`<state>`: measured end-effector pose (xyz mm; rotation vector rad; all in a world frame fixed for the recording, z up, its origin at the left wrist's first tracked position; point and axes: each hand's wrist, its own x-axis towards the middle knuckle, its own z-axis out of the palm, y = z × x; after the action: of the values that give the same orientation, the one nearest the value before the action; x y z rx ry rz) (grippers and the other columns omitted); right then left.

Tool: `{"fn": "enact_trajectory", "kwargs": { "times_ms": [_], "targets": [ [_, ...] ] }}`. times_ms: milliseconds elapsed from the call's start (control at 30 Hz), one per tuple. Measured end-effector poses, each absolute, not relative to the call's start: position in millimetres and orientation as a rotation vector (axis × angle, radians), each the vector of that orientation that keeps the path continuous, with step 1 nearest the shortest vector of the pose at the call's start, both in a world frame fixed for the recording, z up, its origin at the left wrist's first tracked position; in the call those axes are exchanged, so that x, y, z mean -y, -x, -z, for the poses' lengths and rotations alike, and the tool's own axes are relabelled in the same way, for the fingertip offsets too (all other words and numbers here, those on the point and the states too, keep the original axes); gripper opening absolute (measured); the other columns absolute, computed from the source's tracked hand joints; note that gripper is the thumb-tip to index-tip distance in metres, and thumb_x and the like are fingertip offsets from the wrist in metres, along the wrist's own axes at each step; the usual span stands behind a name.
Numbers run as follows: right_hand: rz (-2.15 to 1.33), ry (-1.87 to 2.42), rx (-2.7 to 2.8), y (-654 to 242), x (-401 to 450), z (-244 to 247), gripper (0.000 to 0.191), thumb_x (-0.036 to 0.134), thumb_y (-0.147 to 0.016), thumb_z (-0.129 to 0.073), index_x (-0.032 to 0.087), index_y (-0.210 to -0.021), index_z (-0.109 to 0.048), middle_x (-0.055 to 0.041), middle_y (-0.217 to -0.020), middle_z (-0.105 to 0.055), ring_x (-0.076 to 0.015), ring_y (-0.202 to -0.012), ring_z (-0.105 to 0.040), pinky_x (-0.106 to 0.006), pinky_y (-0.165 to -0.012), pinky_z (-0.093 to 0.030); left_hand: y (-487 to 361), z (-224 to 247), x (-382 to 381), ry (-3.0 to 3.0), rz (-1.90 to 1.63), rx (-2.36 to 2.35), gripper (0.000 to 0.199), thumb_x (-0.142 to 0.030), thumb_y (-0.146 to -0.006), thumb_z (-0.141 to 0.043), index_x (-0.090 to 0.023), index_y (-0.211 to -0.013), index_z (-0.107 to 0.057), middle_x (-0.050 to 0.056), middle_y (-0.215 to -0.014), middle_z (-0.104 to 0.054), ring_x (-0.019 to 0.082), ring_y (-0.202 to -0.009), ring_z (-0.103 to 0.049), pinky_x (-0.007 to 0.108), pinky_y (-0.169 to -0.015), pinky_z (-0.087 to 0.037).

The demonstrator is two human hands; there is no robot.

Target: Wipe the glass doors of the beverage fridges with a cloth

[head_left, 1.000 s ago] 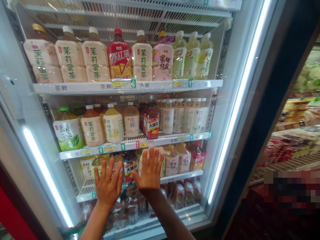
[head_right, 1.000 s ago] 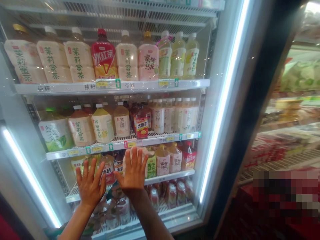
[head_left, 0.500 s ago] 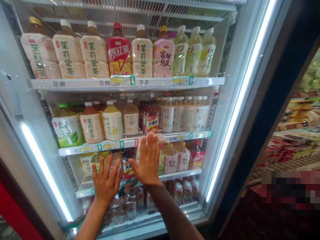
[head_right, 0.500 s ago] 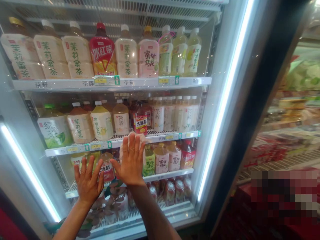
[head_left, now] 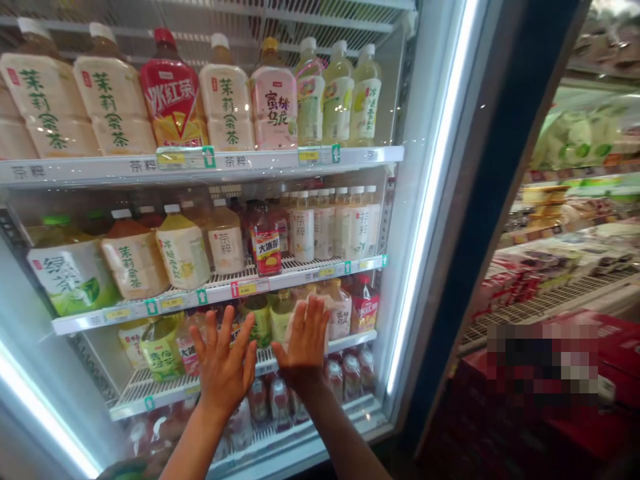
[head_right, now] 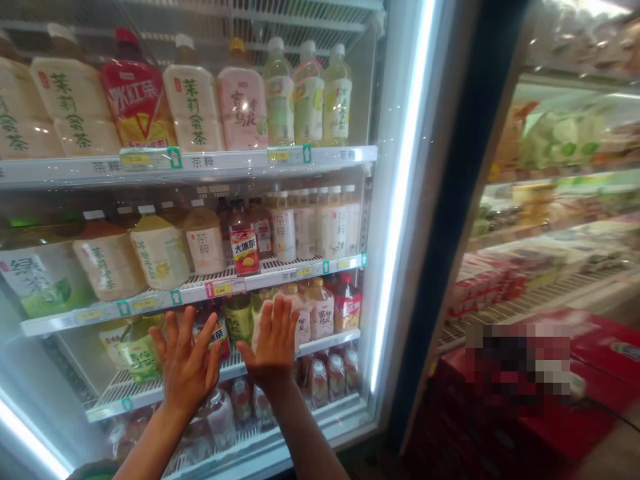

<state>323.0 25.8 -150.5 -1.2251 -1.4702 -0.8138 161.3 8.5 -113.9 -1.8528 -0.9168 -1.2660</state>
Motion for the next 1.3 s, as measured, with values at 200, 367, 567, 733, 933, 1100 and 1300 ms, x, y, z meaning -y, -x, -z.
{"fn": "enact_trajectory", "kwargs": {
  "times_ms": [200, 367, 567, 733, 933, 1100, 1300],
  "targets": [
    [0.777, 1.261, 1.421, -368, -32, 143, 0.084, 0.059, -0.105, -0.019, 0.003, -0.163, 0.004, -0.0241, -0.172, 0.004, -0.0408, -0.160, 0.001, -0.069, -0.121, -0.025, -199, 103, -14, 1.885, 1.255, 0.846, 0.078, -0.022, -0.092, -0.064, -0.033, -0.161, -0.028, -0.001, -0.173, -0.011, 0.025, -0.161, -0.003, 0.051, -0.131, 0.004],
    [0.753, 1.279, 1.390, -391, -34, 130, 0.082, 0.057, -0.106, -0.016, 0.003, -0.163, 0.007, -0.0215, -0.172, 0.009, -0.0398, -0.160, 0.003, -0.068, -0.123, -0.023, -218, 105, -22, 1.864, 1.233, 0.832, 0.078, -0.023, -0.091, -0.066, -0.032, -0.160, -0.031, 0.000, -0.172, -0.014, 0.026, -0.161, -0.004, 0.050, -0.132, 0.004],
    [0.789, 1.295, 1.442, -388, -30, 149, 0.085, 0.059, -0.105, -0.019, 0.001, -0.163, 0.003, -0.0245, -0.172, 0.004, -0.0410, -0.160, 0.000, -0.067, -0.121, -0.026, -221, 109, -29, 1.832, 1.189, 0.870, 0.073, -0.026, -0.091, -0.067, -0.032, -0.157, -0.037, 0.001, -0.171, -0.020, 0.026, -0.161, -0.008, 0.048, -0.132, 0.004],
    [0.751, 1.258, 1.416, -394, -38, 118, 0.085, 0.059, -0.105, -0.019, 0.004, -0.163, 0.008, -0.0231, -0.172, 0.004, -0.0410, -0.160, -0.001, -0.069, -0.123, -0.021, -221, 107, -24, 1.843, 1.198, 0.854, 0.077, -0.024, -0.090, -0.068, -0.032, -0.159, -0.035, 0.001, -0.171, -0.018, 0.026, -0.161, -0.006, 0.048, -0.132, 0.004],
    [0.748, 1.293, 1.469, -366, -25, 173, 0.086, 0.058, -0.105, -0.024, 0.000, -0.163, 0.001, -0.0255, -0.171, 0.005, -0.0431, -0.159, 0.001, -0.071, -0.120, -0.026, -199, 108, -16, 1.864, 1.210, 0.905, 0.076, -0.027, -0.093, -0.064, -0.035, -0.160, -0.030, -0.001, -0.172, -0.014, 0.027, -0.161, -0.003, 0.053, -0.131, 0.002],
    [0.706, 1.188, 1.427, -348, -38, 99, 0.086, 0.060, -0.104, -0.023, 0.007, -0.163, 0.010, -0.0214, -0.172, 0.007, -0.0419, -0.159, 0.002, -0.074, -0.120, -0.018, -156, 104, -7, 1.804, 1.191, 0.963, 0.077, -0.024, -0.092, -0.066, -0.034, -0.160, -0.030, 0.000, -0.173, -0.012, 0.027, -0.161, -0.002, 0.051, -0.131, 0.004],
    [0.841, 1.179, 1.482, -280, -24, 162, 0.084, 0.054, -0.106, -0.029, -0.002, -0.162, -0.003, -0.0249, -0.171, 0.003, -0.0427, -0.159, 0.000, -0.070, -0.120, -0.024, -90, 97, 6, 1.699, 1.164, 1.028, 0.079, -0.022, -0.092, -0.064, -0.034, -0.161, -0.028, 0.000, -0.173, -0.009, 0.026, -0.161, 0.000, 0.053, -0.131, 0.004]
  ]
}}
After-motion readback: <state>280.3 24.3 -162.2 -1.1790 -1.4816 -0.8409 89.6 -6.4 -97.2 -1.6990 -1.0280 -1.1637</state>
